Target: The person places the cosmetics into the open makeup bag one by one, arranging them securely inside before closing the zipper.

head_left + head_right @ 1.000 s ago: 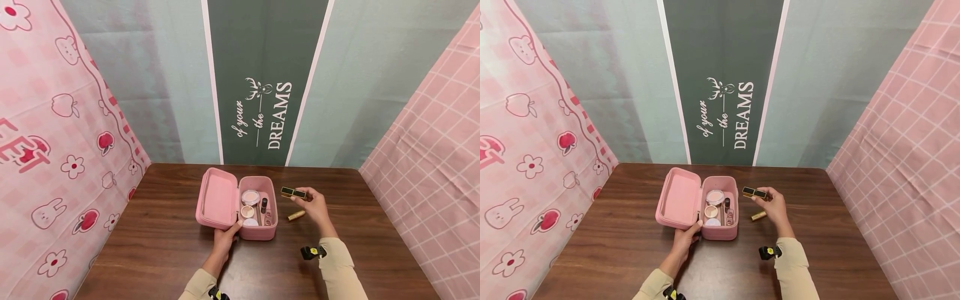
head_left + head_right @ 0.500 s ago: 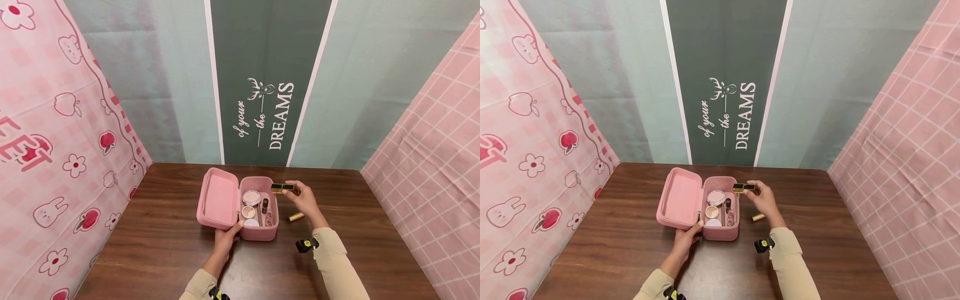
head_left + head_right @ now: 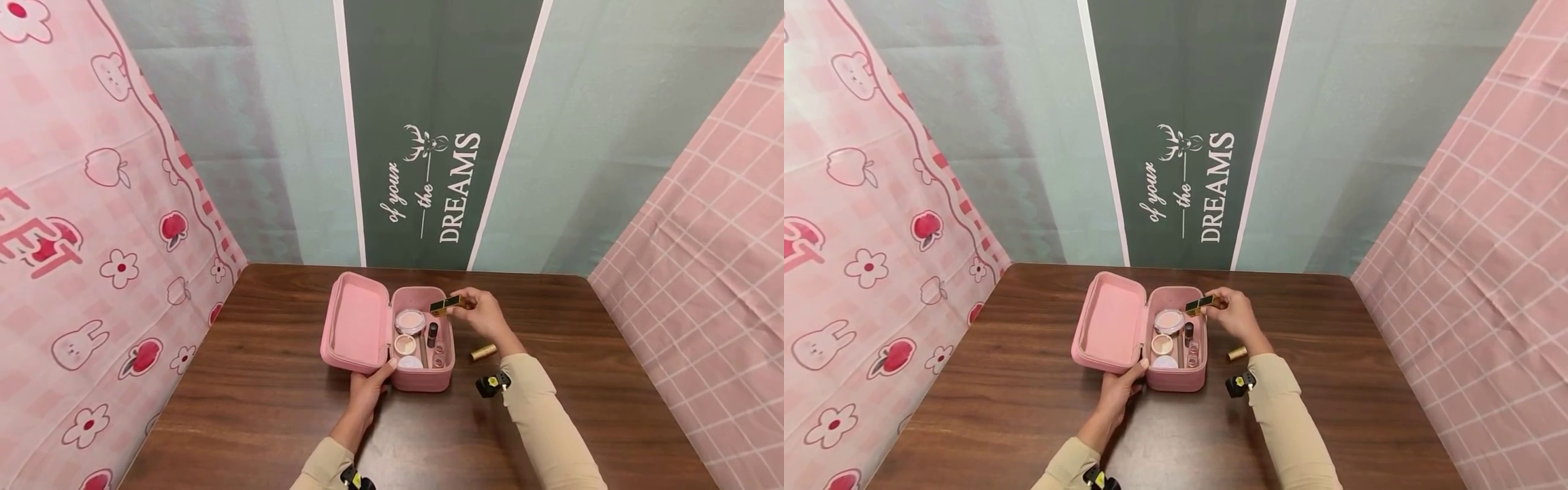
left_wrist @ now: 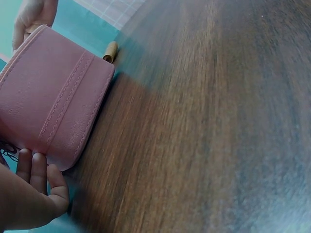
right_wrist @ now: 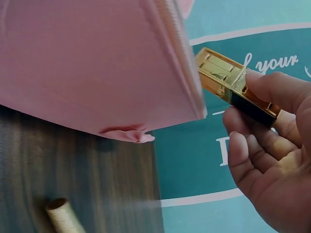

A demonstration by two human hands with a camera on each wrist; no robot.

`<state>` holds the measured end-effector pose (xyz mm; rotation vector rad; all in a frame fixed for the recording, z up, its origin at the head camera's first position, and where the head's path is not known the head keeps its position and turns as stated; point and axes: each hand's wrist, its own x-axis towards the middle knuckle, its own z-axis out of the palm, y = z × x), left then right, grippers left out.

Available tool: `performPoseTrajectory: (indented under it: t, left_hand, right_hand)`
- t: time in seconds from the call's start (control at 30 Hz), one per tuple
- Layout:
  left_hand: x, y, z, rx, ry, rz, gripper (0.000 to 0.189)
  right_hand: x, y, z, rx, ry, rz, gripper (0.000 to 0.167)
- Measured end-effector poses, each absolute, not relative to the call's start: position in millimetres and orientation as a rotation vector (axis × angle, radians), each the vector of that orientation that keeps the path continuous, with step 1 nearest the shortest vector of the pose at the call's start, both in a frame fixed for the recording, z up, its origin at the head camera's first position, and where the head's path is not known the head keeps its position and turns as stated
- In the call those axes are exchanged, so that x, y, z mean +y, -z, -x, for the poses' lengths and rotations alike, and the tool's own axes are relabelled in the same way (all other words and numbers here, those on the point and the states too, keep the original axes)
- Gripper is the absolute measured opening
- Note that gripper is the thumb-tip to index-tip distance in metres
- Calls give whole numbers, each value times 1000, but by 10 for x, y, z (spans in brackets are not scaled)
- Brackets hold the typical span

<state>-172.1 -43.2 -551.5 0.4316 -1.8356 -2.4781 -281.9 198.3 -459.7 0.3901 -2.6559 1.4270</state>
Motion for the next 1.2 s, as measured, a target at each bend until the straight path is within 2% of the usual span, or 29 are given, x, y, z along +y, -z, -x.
performPoseTrajectory:
  t: [0.33, 0.6, 0.9, 1.2]
  left_hand:
    - [-447, 5493, 1747, -1869, 2487, -465, 37]
    - [-440, 5477, 1726, -1843, 2500, -447, 40]
    - [-428, 5193, 1610, -1875, 2465, -412, 33]
    - [-417, 5179, 1604, -1855, 2479, -431, 34]
  right_hand:
    - [1926, 4443, 2955, -2783, -1214, -637, 20]
    - [1884, 4381, 3038, -2881, -1114, -684, 17]
    - [1813, 4340, 3144, -2966, -1032, -727, 20]
    - [1728, 4389, 3215, -3042, -875, -768, 17]
